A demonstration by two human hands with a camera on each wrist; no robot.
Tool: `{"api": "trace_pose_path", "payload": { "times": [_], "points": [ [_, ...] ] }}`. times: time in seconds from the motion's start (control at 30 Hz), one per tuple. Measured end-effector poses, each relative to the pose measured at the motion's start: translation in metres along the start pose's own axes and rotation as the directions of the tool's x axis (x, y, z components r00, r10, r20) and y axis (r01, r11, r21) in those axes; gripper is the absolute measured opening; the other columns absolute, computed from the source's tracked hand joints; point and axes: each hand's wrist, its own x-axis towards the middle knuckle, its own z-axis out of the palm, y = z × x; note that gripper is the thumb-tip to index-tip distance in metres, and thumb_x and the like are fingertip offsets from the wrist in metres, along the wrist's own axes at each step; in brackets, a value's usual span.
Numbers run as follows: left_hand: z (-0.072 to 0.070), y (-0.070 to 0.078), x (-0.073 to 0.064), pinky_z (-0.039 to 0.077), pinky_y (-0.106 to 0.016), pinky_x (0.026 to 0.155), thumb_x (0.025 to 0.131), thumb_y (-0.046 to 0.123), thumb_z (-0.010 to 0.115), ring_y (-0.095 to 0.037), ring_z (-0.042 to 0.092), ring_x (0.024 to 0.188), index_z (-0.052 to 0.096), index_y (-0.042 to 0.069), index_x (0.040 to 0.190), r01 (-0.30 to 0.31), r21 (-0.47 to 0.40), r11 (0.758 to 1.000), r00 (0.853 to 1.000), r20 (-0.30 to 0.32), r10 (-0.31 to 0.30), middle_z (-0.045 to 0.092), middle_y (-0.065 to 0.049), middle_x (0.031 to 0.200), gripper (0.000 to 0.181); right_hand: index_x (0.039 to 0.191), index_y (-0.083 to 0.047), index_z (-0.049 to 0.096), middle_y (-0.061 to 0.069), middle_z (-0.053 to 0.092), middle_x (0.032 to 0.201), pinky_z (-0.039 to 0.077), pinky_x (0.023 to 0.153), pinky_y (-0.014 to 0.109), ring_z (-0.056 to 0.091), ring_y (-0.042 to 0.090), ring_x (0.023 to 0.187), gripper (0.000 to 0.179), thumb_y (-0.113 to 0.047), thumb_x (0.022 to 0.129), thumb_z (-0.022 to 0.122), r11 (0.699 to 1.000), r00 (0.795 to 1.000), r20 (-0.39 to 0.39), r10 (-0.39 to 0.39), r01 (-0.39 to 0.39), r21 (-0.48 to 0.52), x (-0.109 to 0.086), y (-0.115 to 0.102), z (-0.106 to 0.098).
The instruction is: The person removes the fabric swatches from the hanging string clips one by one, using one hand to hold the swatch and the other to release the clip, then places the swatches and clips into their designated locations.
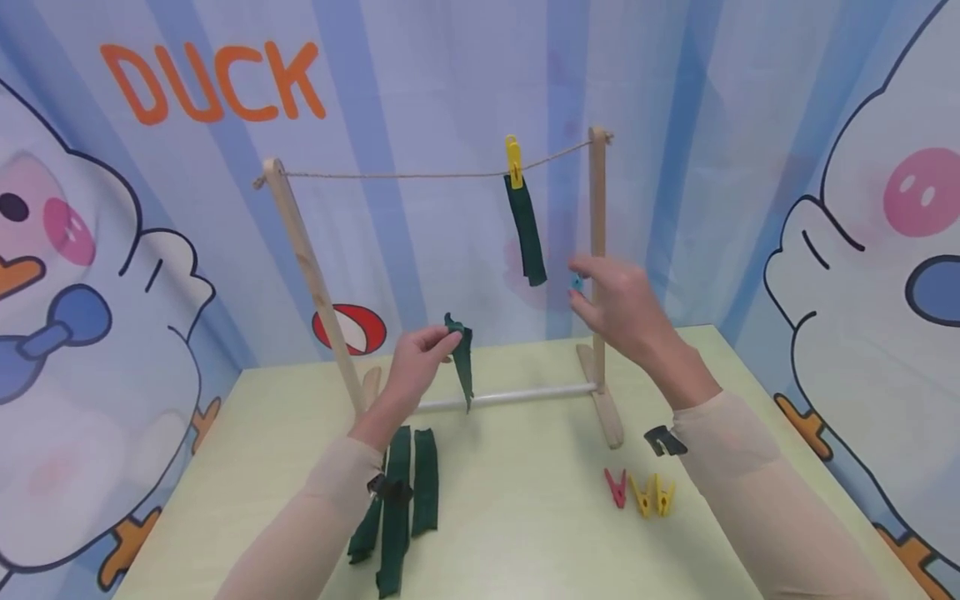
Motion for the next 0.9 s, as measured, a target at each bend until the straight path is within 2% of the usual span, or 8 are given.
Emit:
{"api": "trace_pose_path", "payload": {
  "times": [0.1,0.2,0.4,0.53,0.7,0.9],
  "points": [
    [-0.001,-0.005,-0.003,0.051,-0.043,0.096,0.1,0.02,0.063,-0.032,0.063,0.108,0.061,-0.003,0.132,0.025,-0.018,1.0,1.0,0.007,-0.025,0.059,-0.018,0.134,0.039,0.114,0.005,0.07,0.021,0.072,0.103,0.057,0.066,0.049,0.07,0.035,0.085,0.036,0.01,0.078,0.077,1.0,1.0,0.006,-0.001,0.001,-0.001,-0.013,0.006,0.003],
    [-0.003,-0.011,-0.006,0.051,-0.041,0.097,0.1,0.024,0.065,-0.026,0.066,0.101,0.062,0.0,0.133,0.041,-0.043,0.998,0.999,0.002,-0.041,0.059,-0.016,0.135,0.041,0.112,0.005,0.071,0.021,0.072,0.1,0.056,0.063,0.047,0.069,0.033,0.082,0.035,0.009,0.078,0.078,1.0,1.0,0.015,-0.002,0.002,-0.01,-0.023,0.01,0.007],
    [-0.005,-0.017,-0.011,0.057,-0.038,0.087,0.1,0.016,0.064,-0.018,0.069,0.086,0.063,-0.003,0.127,0.06,-0.134,0.989,0.998,0.016,-0.059,0.066,-0.017,0.117,0.033,0.108,0.007,0.071,0.022,0.072,0.099,0.056,0.061,0.046,0.068,0.032,0.08,0.032,0.01,0.077,0.078,0.999,0.999,0.037,0.036,-0.036,-0.003,-0.038,0.015,0.008],
    [-0.004,-0.021,-0.013,0.058,-0.037,0.082,0.099,0.012,0.064,-0.015,0.068,0.08,0.065,-0.005,0.121,0.064,-0.153,0.986,0.998,0.018,-0.062,0.068,-0.015,0.106,0.027,0.107,0.007,0.07,0.022,0.071,0.098,0.057,0.06,0.046,0.068,0.032,0.078,0.032,0.009,0.076,0.079,0.997,0.997,0.031,0.075,-0.075,0.001,-0.046,0.016,0.007],
    [-0.003,-0.03,-0.017,0.059,-0.036,0.08,0.1,0.012,0.063,-0.016,0.068,0.078,0.066,-0.005,0.118,0.085,-0.162,0.983,0.996,0.018,-0.083,0.069,-0.013,0.103,0.025,0.103,0.007,0.069,0.02,0.069,0.094,0.057,0.06,0.045,0.068,0.032,0.077,0.032,0.012,0.074,0.08,0.994,0.993,0.035,0.11,-0.111,0.008,-0.056,0.02,0.006],
    [-0.002,-0.041,-0.021,0.059,-0.034,0.078,0.1,0.012,0.062,-0.016,0.069,0.078,0.067,-0.003,0.116,0.113,-0.152,0.982,0.994,0.022,-0.111,0.07,-0.012,0.103,0.023,0.102,0.006,0.07,0.02,0.067,0.095,0.056,0.062,0.046,0.067,0.032,0.079,0.027,0.009,0.078,0.079,0.984,0.979,0.099,0.18,-0.179,-0.019,-0.07,0.024,0.004]
  ]
}}
